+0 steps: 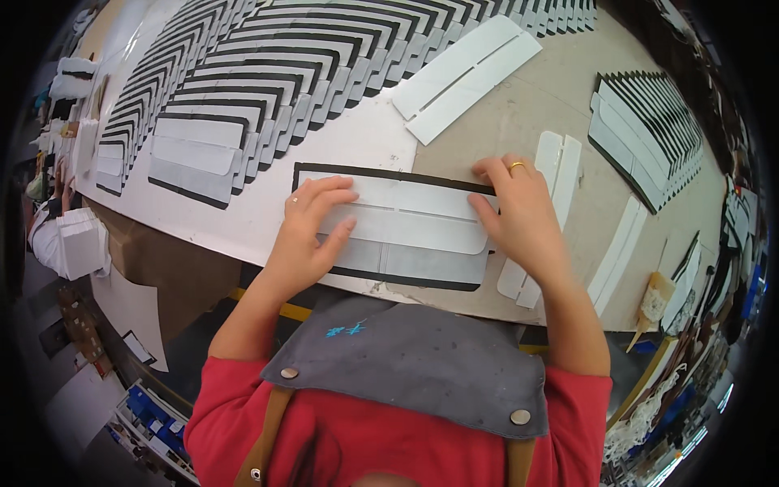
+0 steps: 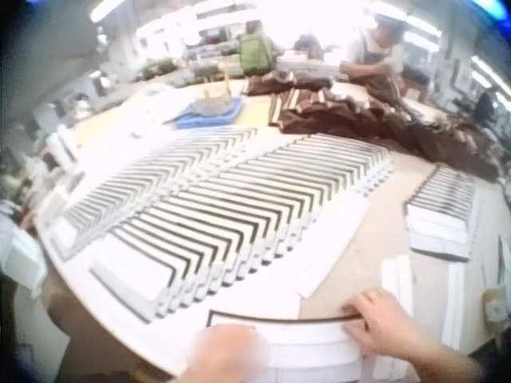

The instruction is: The person assembles white plastic components by applying glue from a bottle to the edges of white strips and attaching them to a black frame. The person handles the parts one at a time, pressing them into place and stacking the finished units on the table.

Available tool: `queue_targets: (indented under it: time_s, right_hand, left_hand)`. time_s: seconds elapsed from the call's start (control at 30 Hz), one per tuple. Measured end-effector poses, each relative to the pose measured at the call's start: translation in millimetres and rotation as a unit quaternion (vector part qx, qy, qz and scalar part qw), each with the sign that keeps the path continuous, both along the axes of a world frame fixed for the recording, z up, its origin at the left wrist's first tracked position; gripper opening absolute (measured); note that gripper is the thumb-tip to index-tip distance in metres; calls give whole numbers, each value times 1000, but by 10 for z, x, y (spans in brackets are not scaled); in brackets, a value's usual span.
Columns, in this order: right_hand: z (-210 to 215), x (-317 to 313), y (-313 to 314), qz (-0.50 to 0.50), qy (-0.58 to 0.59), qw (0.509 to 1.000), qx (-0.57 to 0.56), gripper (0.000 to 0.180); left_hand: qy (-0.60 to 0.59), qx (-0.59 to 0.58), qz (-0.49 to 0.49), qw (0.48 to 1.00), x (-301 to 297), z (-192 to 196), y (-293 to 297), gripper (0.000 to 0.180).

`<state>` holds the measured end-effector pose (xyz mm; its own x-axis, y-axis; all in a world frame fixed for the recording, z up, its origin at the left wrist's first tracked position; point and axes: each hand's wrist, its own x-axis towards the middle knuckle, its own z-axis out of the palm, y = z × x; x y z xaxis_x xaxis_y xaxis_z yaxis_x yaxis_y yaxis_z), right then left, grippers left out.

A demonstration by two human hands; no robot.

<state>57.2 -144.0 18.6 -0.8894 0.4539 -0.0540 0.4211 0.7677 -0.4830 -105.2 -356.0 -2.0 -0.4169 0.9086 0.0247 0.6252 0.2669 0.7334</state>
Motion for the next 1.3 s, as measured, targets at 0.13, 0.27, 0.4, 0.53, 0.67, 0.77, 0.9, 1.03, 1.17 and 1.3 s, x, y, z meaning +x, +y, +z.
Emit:
queue_targets:
  time_s: [0.13, 0.27, 0.4, 0.53, 0.67, 0.77, 0.9, 1.03, 1.17, 1.3]
  right_hand:
    - [94, -87, 160, 24, -110, 985, -132, 15]
    - [0, -47, 211, 70, -27, 983, -166, 11]
    - [138, -14, 131, 127, 53, 988, -69, 8]
    - [296, 80, 97, 72, 70, 982, -160, 8]
    - [423, 211, 182, 23, 102, 966, -238, 14]
    - [435, 426, 298, -22, 52, 952, -302, 22]
    - [323, 788, 499, -78, 67, 933, -344, 30]
    - [321, 1216, 993, -224, 238, 866, -378, 31]
    - [170, 1675, 1648, -333, 325, 821, -331, 36]
    - [72, 1995, 2105, -440, 312, 796, -276, 45]
  left_hand:
    - [-11, 68, 109, 992, -132, -54, -31, 25]
    - [70, 50, 157, 984, -200, -66, -162, 37]
    - [-23, 85, 179, 980, -189, -124, -220, 50]
    - [-167, 110, 208, 958, -250, -83, -248, 57]
    - [-382, 120, 204, 893, -241, 15, -250, 32]
    - [-378, 206, 176, 885, -307, -18, -102, 22]
    - [-350, 213, 126, 903, -316, 206, 377, 24]
    - [-319, 185, 45, 928, -19, 354, 1250, 37]
    - [-282, 116, -67, 950, 363, 264, 2182, 49]
    - [-338, 81, -77, 935, 850, 269, 2834, 56]
